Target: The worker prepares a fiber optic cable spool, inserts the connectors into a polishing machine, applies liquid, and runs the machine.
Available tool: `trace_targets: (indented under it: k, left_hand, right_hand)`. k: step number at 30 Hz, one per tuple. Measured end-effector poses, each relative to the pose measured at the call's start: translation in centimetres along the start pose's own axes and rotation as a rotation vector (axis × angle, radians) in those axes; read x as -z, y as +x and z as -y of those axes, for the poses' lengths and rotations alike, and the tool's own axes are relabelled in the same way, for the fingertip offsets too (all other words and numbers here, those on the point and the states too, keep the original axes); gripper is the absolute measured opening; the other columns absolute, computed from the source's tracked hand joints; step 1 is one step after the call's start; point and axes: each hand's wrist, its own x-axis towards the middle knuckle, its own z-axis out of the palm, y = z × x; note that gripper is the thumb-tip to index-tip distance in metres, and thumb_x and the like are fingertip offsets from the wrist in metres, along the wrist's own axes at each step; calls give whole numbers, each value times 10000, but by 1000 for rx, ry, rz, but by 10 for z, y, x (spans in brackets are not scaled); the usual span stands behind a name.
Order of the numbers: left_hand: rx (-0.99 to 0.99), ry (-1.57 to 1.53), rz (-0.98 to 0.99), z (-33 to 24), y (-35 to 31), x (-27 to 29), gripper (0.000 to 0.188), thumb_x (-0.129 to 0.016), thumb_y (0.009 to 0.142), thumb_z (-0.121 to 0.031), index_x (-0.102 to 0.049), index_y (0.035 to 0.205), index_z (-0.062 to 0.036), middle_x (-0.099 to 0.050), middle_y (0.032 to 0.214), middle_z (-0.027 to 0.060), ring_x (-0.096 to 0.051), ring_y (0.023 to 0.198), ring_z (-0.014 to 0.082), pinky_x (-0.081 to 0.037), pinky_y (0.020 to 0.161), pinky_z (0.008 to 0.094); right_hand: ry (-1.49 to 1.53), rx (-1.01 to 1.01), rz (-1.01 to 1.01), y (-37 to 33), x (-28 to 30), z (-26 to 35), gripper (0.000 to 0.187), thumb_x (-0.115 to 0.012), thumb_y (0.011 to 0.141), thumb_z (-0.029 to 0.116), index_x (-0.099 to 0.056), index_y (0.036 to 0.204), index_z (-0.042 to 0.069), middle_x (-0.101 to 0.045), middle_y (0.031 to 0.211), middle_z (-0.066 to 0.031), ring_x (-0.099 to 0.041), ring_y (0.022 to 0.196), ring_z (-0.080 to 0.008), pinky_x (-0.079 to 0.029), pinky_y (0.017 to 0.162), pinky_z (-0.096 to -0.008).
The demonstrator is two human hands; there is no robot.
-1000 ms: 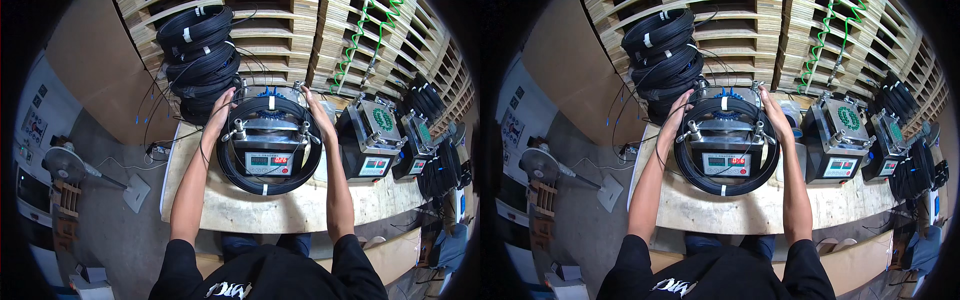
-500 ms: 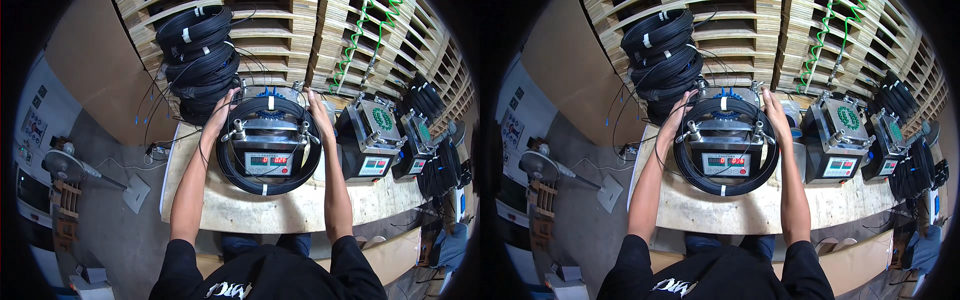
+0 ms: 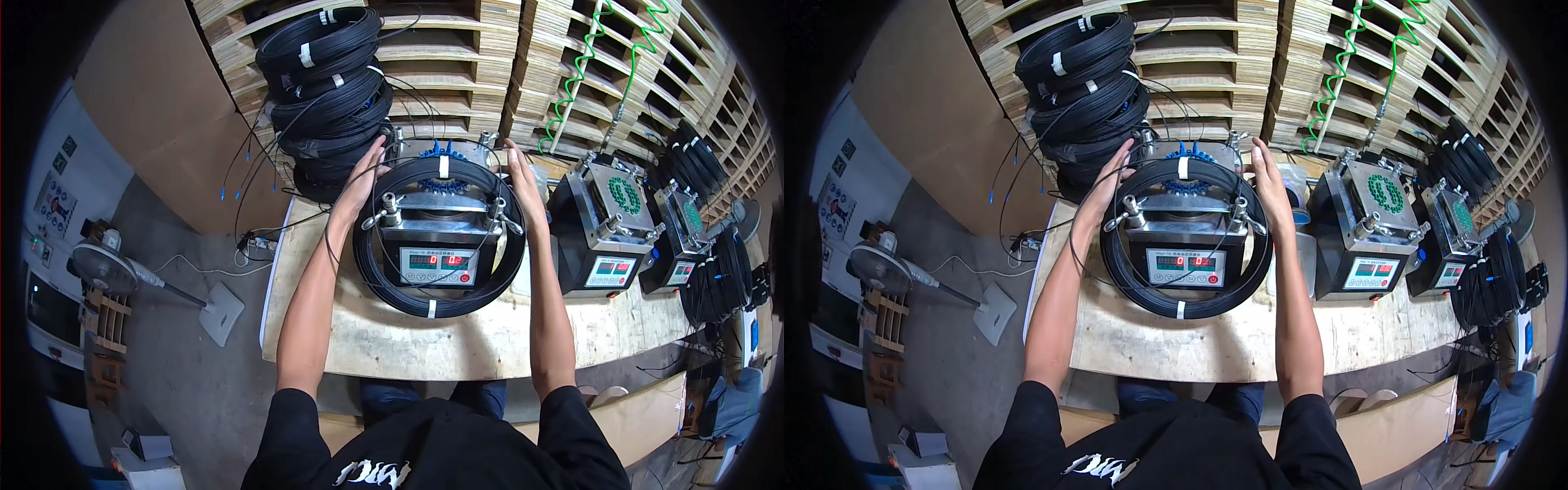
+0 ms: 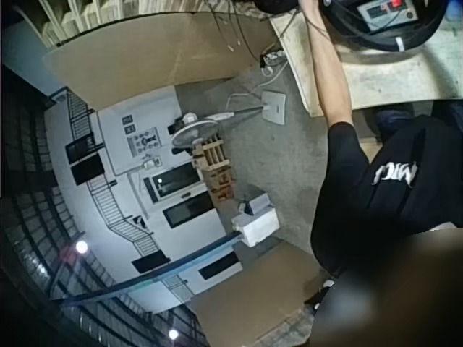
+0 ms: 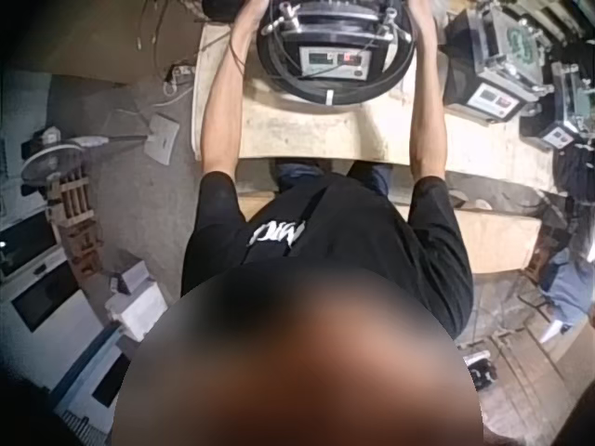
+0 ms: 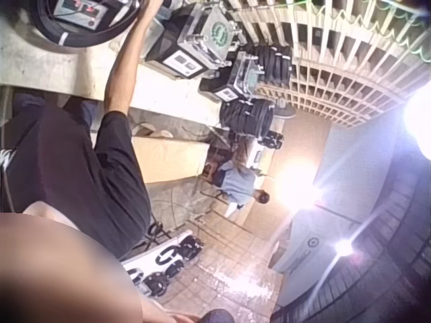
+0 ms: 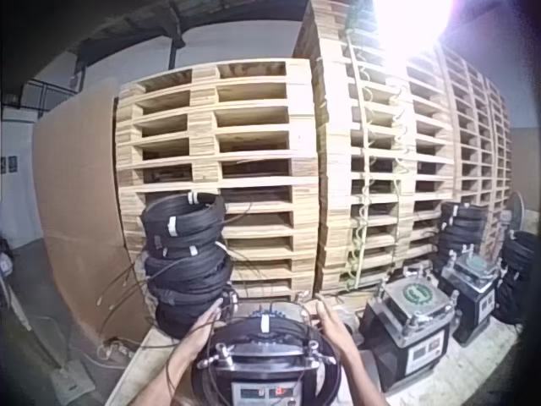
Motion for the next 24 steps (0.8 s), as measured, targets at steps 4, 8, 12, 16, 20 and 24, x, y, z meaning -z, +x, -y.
trace_targets:
  k: [4,8,12,16,20,24]
  left_hand:
    - [0,-51,166,0,1,1,561,-406,1062,-503,-500,1479,-140,-576,1396,37,-602,1047,148,-424,1003,279]
    - [-47,-34,148,6,3,5,553,-404,1064,-494,-524,1459,-127,-605,1335,12,-587,1029,137,-421,981,261]
    - [-4,79,69,7,4,11,534,-430,1063,-480,-537,1450,-127,-643,1095,2,-543,908,89,-427,854,234]
    - [64,22,37,-9,-5,-4,540,-439,1061,-485,-530,1457,-130,-604,977,-24,-507,860,66,-411,788,225]
    - [-23,91,-4,-12,-8,-5,582,-428,1056,-514,-502,1479,-120,-631,1085,11,-537,882,91,-431,830,230]
    - [54,-23,149,-1,0,9,628,-387,1045,-573,-516,1470,-128,-643,1241,74,-585,999,148,-436,942,250]
  right_hand:
    - [-88,-56,55,-3,6,5,665,-379,1040,592,-459,1501,119,-577,1325,-118,-560,1077,-169,-423,1009,-324]
    - [-140,-76,85,-8,2,14,670,-355,1036,608,-446,1515,149,-483,1500,-125,-426,1395,-249,-344,1127,-372]
    - [-65,-11,144,-8,-2,16,677,-352,1035,608,-405,1539,159,-371,1591,-114,-289,1486,-266,-262,1183,-386]
    - [-23,58,75,-4,2,4,633,-338,1064,550,-343,1567,165,-378,1579,-118,-530,1276,-191,-320,1140,-358]
    - [-48,89,25,-4,0,3,609,-358,1076,508,-375,1550,126,-484,1476,-95,-582,1093,-156,-409,1008,-311]
    - [-76,32,59,-2,-2,7,589,-377,1079,481,-413,1525,97,-538,1385,-88,-560,993,-136,-422,919,-281]
